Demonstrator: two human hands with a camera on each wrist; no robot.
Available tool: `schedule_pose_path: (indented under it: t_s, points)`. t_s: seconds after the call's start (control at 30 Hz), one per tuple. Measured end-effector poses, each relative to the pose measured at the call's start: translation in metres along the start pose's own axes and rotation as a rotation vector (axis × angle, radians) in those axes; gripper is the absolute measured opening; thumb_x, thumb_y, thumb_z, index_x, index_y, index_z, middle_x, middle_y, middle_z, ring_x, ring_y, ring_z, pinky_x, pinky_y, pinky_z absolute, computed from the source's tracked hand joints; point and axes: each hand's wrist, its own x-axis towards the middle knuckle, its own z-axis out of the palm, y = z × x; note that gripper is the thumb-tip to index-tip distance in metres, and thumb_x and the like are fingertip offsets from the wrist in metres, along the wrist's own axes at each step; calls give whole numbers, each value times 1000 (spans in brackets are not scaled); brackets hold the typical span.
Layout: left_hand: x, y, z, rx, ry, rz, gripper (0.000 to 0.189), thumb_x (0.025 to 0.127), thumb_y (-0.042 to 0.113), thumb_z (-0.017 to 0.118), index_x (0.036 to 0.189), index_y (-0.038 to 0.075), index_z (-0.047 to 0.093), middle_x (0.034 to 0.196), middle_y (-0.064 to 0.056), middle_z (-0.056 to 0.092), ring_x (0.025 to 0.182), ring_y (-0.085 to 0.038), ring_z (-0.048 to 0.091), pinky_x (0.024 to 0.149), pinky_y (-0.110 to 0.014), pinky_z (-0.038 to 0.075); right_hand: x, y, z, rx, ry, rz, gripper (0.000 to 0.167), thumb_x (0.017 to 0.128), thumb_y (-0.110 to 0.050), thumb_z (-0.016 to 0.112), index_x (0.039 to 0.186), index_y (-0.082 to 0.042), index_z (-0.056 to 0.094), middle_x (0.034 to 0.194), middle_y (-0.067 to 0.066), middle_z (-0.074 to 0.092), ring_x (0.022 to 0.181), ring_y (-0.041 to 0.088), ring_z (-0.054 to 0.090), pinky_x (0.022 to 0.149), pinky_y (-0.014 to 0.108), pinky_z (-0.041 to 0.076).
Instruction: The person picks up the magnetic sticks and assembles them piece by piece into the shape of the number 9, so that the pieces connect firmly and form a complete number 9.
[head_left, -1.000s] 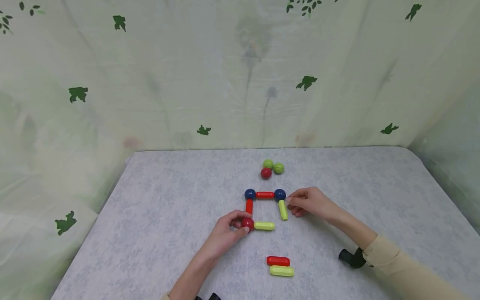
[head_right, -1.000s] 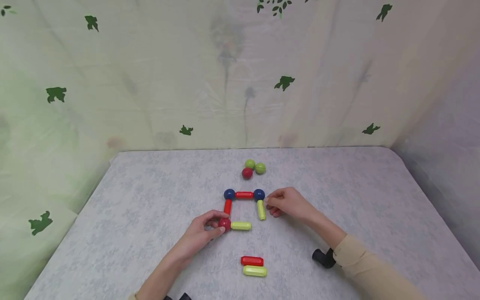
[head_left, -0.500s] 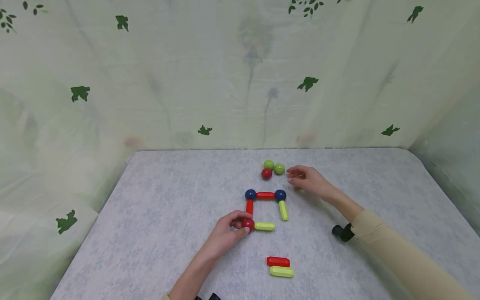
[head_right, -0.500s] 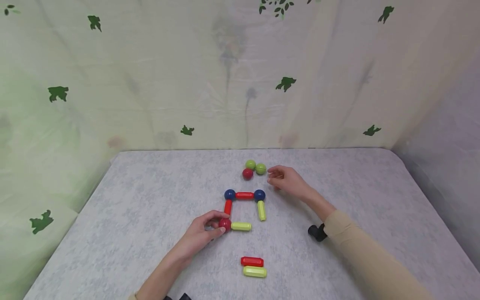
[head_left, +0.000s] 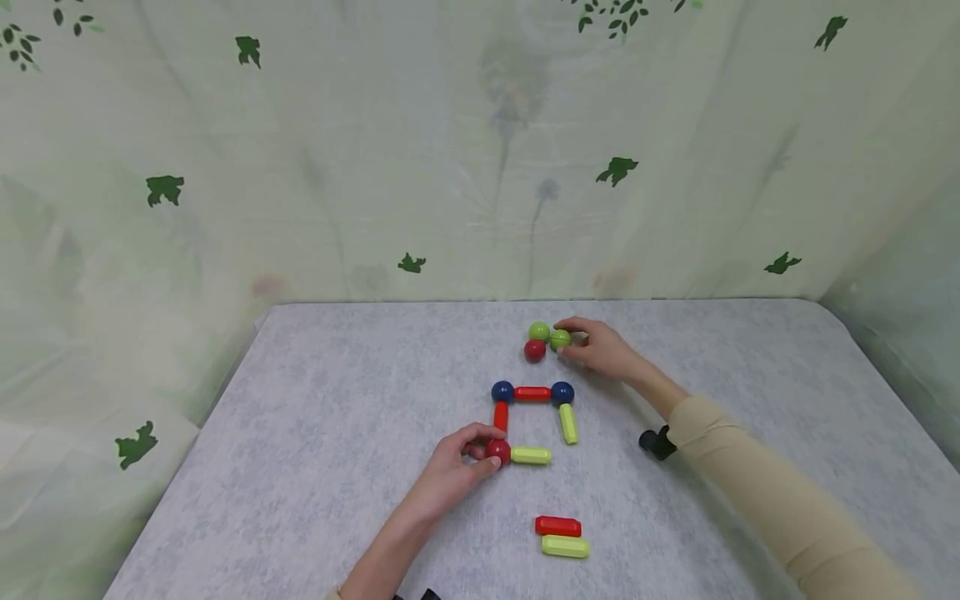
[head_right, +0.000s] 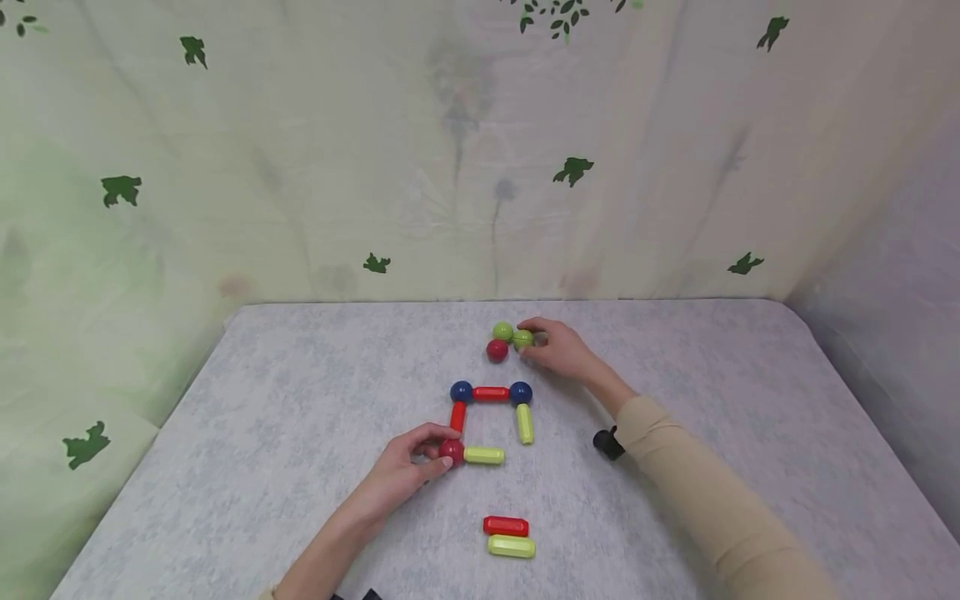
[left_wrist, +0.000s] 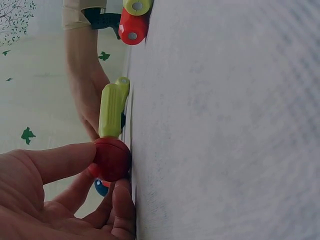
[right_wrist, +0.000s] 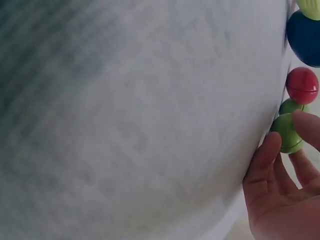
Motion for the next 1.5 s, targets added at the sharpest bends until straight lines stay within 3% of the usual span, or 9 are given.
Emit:
schedule_pose_path:
  t_s: [0.27,0.53,1.0,1.3,1.5]
  points:
    - [0,0,1,3,0,-10,31,89,1,65,120,9,65,106,-8,57,94,-24,49,72,-31,45,-8,0,1,6,41,53,44,93,-11,66,134,-3,55,130,19,55,100,29,60,76,34,53]
    - [-1,-1,1,-7,0,-22,31,89,1,66,119,9,66,105,-8,57,94,-25,48,71,-30,44,-28,0,0,28,87,90,41,91,-17,71,128,-4,58,123,15,59,92,24,63,75,33,54]
    - [0,0,3,-4,-2,-14,31,89,1,65,120,9,65,106,-8,57,96,-25,48,72,-32,44,-87,-27,-2,127,168,117,41,90,-20,73,124,-9,53,119,9,59,98,24,63,78,36,54]
    - [0,0,1,0,3,-5,32,89,2,65,120,9,65,104,-8,57,95,-25,48,71,-31,44,-128,-38,16,116,210,133,40,88,-22,75,120,-11,56,116,7,60,93,22,61,75,32,52]
    - [-2,1,1,-5,5,8,32,89,1,65,120,8,65,104,-9,58,94,-24,48,70,-30,43,-149,-49,26,152,181,129,40,90,-21,73,128,-13,62,115,8,60,80,22,60,68,33,51]
